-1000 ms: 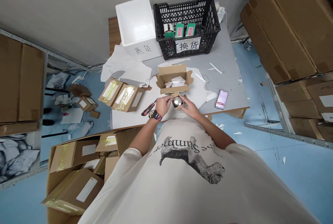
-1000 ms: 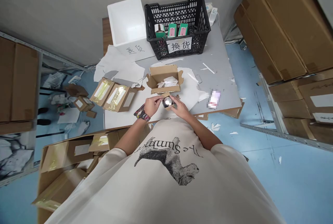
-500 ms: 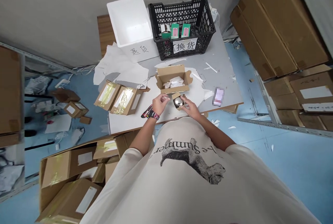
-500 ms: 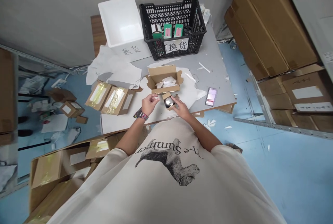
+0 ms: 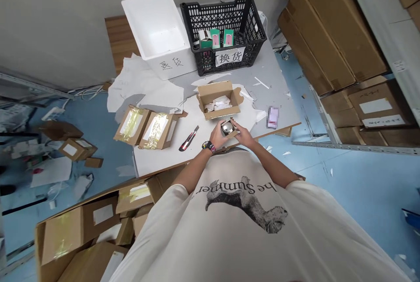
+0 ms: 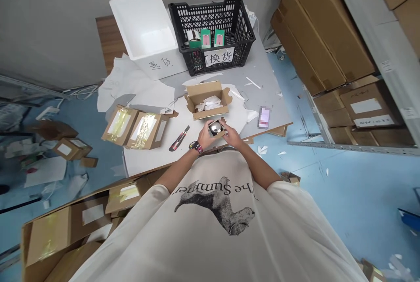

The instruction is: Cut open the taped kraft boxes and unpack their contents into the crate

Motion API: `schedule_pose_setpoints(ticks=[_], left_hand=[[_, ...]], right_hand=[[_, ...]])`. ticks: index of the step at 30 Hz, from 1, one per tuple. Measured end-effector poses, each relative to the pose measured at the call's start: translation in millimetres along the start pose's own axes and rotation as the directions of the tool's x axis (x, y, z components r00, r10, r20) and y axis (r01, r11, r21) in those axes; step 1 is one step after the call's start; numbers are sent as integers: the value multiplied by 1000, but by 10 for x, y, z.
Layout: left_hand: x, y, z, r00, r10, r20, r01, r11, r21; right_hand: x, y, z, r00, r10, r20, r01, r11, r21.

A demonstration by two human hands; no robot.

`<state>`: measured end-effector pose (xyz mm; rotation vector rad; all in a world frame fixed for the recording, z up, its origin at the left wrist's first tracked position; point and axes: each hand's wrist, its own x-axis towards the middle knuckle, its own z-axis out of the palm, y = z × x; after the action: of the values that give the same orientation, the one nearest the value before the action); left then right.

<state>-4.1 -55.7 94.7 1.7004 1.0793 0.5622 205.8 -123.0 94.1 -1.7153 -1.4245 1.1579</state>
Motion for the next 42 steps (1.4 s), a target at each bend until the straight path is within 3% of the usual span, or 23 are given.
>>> schedule_pose_setpoints(ticks=[7,13,19,25,29,33,38,42], left_hand=[[105,-193,123,986,-168,-24,169,984,64],[83,-74,-16,989,-149,17,144,976,165],[-100,236,-270,998,-49,26,44,984,173],[-14,856,-673,982,188,10,-188,973,136],[451,1312,-1050,948,318,9,-316,937,147],[1180,1698,-1409,905,422,-49,-401,887,230],[2290,2003,-1816,863,488,-131,-435,849,300],[3261,2074,-2207,820,542,-185,-472,822,319]], right_hand=[[101,55,49,995,67,-69,-74,993,-95],[91,-67,21,1000,16,12,-16,999,32],[-129,-391,-192,1000,4,15,-5,997,80],[-193,-1053,-696,990,-140,30,139,990,18],[182,-1450,-1112,971,-239,-2,238,965,-111],[833,-1785,-1509,911,-412,-34,402,903,-150],[1827,-2236,-2006,818,-573,-53,565,817,-119],[2869,-2653,-2306,736,-677,18,671,725,-158]])
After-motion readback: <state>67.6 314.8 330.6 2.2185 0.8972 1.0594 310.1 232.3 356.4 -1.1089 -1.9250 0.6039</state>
